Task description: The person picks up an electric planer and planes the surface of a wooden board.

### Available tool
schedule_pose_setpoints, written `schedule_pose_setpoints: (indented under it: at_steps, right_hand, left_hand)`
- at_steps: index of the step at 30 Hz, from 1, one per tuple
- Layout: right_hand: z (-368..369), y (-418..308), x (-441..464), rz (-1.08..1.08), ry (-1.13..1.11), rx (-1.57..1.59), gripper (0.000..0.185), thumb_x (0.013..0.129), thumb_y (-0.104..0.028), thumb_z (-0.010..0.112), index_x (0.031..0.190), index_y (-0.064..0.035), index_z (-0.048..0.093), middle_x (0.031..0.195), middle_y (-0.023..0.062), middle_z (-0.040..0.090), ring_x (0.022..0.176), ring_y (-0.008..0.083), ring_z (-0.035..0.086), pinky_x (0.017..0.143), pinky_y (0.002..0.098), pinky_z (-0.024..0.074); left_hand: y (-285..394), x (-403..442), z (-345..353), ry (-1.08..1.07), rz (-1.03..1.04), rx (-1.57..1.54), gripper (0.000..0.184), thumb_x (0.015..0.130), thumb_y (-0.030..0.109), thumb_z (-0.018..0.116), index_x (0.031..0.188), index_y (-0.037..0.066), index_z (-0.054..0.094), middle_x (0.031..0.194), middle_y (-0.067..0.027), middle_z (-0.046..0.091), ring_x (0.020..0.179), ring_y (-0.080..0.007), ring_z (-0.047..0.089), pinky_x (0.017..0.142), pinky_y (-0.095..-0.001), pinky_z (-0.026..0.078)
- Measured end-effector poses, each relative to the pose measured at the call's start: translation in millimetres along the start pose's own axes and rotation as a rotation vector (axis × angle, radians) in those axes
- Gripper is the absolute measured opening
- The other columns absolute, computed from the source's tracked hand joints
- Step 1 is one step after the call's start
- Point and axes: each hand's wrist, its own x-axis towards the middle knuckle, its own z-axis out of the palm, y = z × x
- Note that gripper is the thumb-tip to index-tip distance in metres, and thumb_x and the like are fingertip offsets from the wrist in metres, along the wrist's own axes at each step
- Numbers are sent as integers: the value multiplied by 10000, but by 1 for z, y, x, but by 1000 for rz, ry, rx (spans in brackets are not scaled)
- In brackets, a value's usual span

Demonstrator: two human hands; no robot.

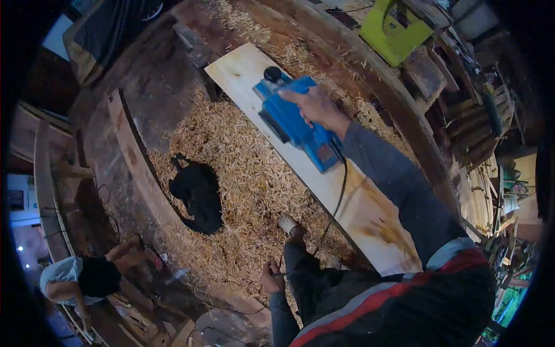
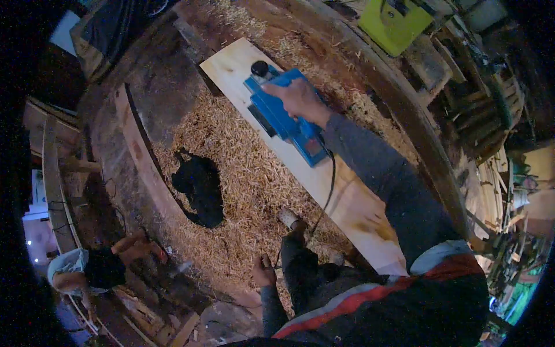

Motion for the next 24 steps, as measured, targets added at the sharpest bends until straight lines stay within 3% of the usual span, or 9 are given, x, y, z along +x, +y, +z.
schedule_pose_setpoints:
  at_steps: [4, 12, 14, 17, 19, 20, 21, 22, 24]
  right_hand:
    - [25, -41, 86, -214, -30, 51, 517, 851, -512, 710, 647, -48, 613, 511, 27, 509, 398, 136, 514, 359, 311, 399]
    - [73, -103, 227, -356, 76, -10, 550, 858, -550, 682, 661, -39, 631, 523, 43, 531, 439, 154, 538, 425, 311, 438]
    - [81, -101, 258, -408, 80, -5, 561, 848, -566, 686, 650, -44, 629, 528, 47, 540, 443, 159, 542, 442, 311, 449]
    - [86, -79, 296, -767, -190, 44, 438, 951, -470, 581, 1097, -57, 573, 923, 95, 607, 574, 191, 597, 568, 391, 501]
    - [80, -56, 294, -984, -370, 61, 508, 1019, -406, 511, 1395, -66, 537, 1186, 127, 652, 661, 212, 634, 652, 445, 537]
    - [72, -50, 247, -943, -361, 61, 508, 1019, -406, 511, 1395, -66, 537, 1186, 127, 652, 661, 212, 634, 652, 445, 537]
    - [63, -52, 197, -670, -120, 22, 453, 923, -496, 604, 1026, -55, 587, 861, 86, 606, 557, 186, 592, 566, 384, 504]
    - [56, -56, 146, -407, 115, -20, 571, 827, -587, 697, 657, -44, 638, 535, 45, 560, 454, 160, 550, 480, 324, 471]
    - [32, -43, 74, -331, 52, -151, 445, 876, -512, 657, 750, -87, 690, 529, 58, 563, 462, 161, 567, 504, 312, 483]
  left_hand:
    - [15, 43, 5, 23, 56, -100, 286, 964, 292, 620, 1023, 25, 705, 766, -191, 706, 719, -252, 713, 638, -364, 528]
    - [50, 85, -4, -126, 86, -133, 299, 979, 243, 593, 1125, -13, 641, 907, -218, 714, 854, -277, 720, 744, -361, 540]
    - [43, 83, -6, -149, -21, -238, 274, 976, 217, 587, 1092, -24, 643, 919, -227, 705, 882, -263, 707, 761, -359, 533]
    - [48, 68, -27, -49, 50, -126, 237, 968, 177, 580, 1079, -21, 651, 851, -223, 690, 770, -242, 694, 681, -375, 515]
    - [47, 52, -39, -34, 30, -114, 237, 966, 170, 583, 1094, -17, 651, 852, -221, 692, 765, -239, 694, 677, -368, 516]
    - [44, 35, -48, -36, 18, -88, 239, 964, 163, 585, 1110, -14, 651, 852, -218, 693, 761, -235, 694, 673, -361, 518]
    - [43, 23, -52, -5, 25, 4, 226, 956, 131, 590, 1124, -4, 655, 851, -197, 701, 758, -218, 695, 664, -342, 519]
    - [28, 11, -49, -29, 31, 9, 226, 956, 131, 590, 1124, -4, 655, 851, -197, 701, 758, -218, 695, 664, -342, 519]
    - [-8, -5, -34, 183, 290, -161, 226, 961, 157, 602, 1114, 0, 659, 800, -174, 698, 713, -203, 690, 621, -338, 507]
